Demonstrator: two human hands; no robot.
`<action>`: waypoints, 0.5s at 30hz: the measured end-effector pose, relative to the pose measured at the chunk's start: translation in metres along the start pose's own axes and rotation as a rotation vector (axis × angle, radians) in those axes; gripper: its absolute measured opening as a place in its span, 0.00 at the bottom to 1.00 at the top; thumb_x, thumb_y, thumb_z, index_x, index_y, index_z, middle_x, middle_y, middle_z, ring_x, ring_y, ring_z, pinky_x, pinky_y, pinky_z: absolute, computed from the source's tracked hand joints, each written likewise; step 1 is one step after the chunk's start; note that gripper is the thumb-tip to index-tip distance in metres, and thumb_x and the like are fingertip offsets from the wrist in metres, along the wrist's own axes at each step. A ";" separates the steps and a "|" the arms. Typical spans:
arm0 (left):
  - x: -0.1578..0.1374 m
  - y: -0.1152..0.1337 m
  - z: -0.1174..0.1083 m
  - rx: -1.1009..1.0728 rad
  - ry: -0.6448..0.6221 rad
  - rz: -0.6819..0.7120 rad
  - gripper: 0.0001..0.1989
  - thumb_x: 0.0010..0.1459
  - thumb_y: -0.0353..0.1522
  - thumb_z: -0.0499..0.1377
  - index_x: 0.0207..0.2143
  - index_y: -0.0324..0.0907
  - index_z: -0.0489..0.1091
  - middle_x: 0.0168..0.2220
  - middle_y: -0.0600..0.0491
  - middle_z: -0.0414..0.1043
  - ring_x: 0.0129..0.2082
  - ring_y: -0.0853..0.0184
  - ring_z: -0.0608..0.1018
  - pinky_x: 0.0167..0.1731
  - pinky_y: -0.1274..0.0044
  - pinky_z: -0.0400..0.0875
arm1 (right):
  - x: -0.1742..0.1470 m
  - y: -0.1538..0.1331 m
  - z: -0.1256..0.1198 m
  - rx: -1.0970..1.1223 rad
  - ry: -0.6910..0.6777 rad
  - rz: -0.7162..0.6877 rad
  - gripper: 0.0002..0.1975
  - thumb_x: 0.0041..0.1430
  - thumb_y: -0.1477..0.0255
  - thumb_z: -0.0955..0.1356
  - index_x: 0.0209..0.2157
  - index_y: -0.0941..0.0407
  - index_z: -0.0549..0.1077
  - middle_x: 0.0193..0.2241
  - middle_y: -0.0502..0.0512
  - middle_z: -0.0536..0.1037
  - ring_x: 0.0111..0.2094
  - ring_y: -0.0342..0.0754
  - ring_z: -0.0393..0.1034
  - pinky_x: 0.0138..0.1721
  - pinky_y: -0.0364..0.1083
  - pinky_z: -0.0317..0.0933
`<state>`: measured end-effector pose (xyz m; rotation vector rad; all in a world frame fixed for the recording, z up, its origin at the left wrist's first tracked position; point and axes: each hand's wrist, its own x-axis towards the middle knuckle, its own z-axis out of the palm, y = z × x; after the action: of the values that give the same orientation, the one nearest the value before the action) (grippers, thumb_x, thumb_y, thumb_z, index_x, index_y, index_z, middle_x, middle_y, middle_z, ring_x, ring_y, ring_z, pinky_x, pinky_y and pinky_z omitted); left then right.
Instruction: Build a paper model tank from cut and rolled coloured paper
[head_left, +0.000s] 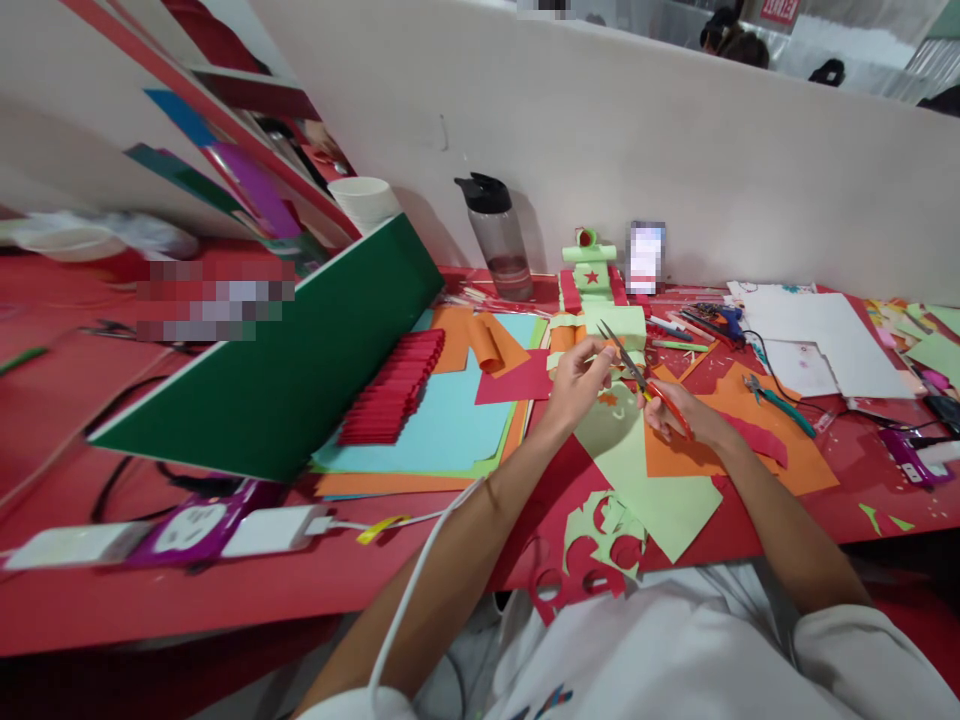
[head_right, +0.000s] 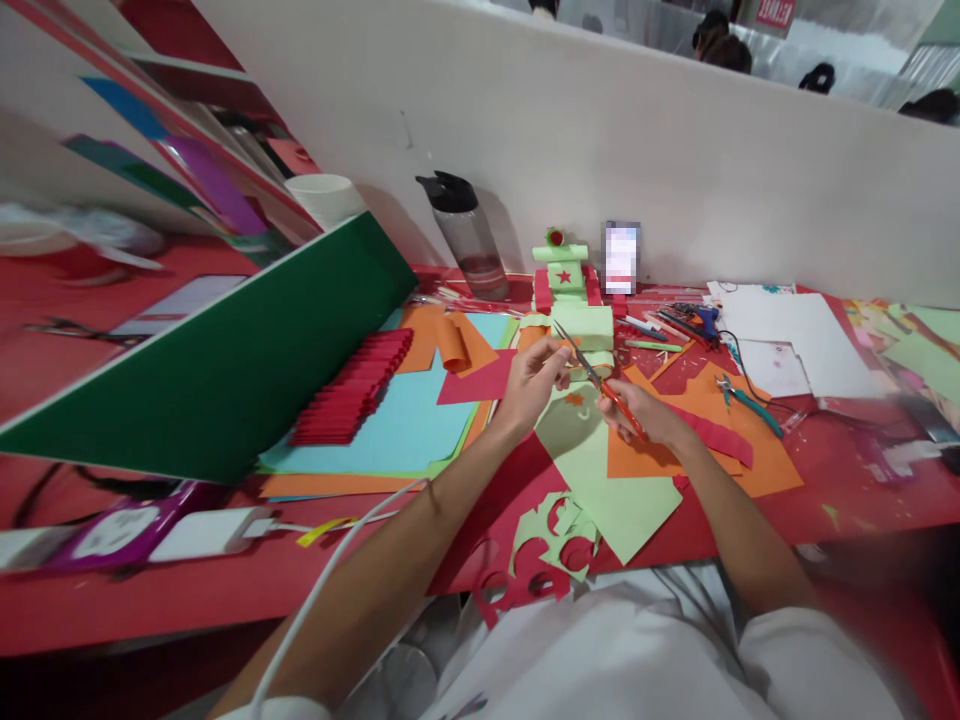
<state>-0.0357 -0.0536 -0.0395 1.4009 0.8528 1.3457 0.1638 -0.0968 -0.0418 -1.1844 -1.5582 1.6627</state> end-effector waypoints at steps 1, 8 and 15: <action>0.000 0.001 0.000 0.000 -0.001 -0.002 0.16 0.62 0.44 0.62 0.28 0.42 0.69 0.27 0.57 0.70 0.21 0.75 0.69 0.24 0.79 0.66 | 0.000 0.000 0.000 -0.003 -0.001 -0.006 0.15 0.64 0.56 0.66 0.32 0.53 0.63 0.19 0.44 0.67 0.16 0.41 0.59 0.20 0.41 0.58; -0.001 -0.001 0.002 -0.013 0.006 -0.004 0.18 0.62 0.46 0.62 0.28 0.42 0.69 0.28 0.56 0.72 0.20 0.75 0.68 0.23 0.79 0.64 | 0.002 0.004 0.002 -0.006 -0.002 -0.022 0.17 0.62 0.53 0.67 0.33 0.52 0.64 0.20 0.43 0.68 0.16 0.40 0.59 0.19 0.40 0.57; -0.001 -0.003 0.002 -0.063 0.037 -0.018 0.18 0.62 0.46 0.63 0.28 0.43 0.68 0.27 0.57 0.71 0.19 0.75 0.68 0.23 0.79 0.63 | 0.005 0.008 0.001 0.019 -0.005 -0.019 0.19 0.63 0.51 0.66 0.35 0.53 0.66 0.19 0.44 0.67 0.16 0.41 0.59 0.18 0.41 0.57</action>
<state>-0.0330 -0.0539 -0.0428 1.3199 0.8385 1.3770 0.1622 -0.0944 -0.0510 -1.1531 -1.5482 1.6655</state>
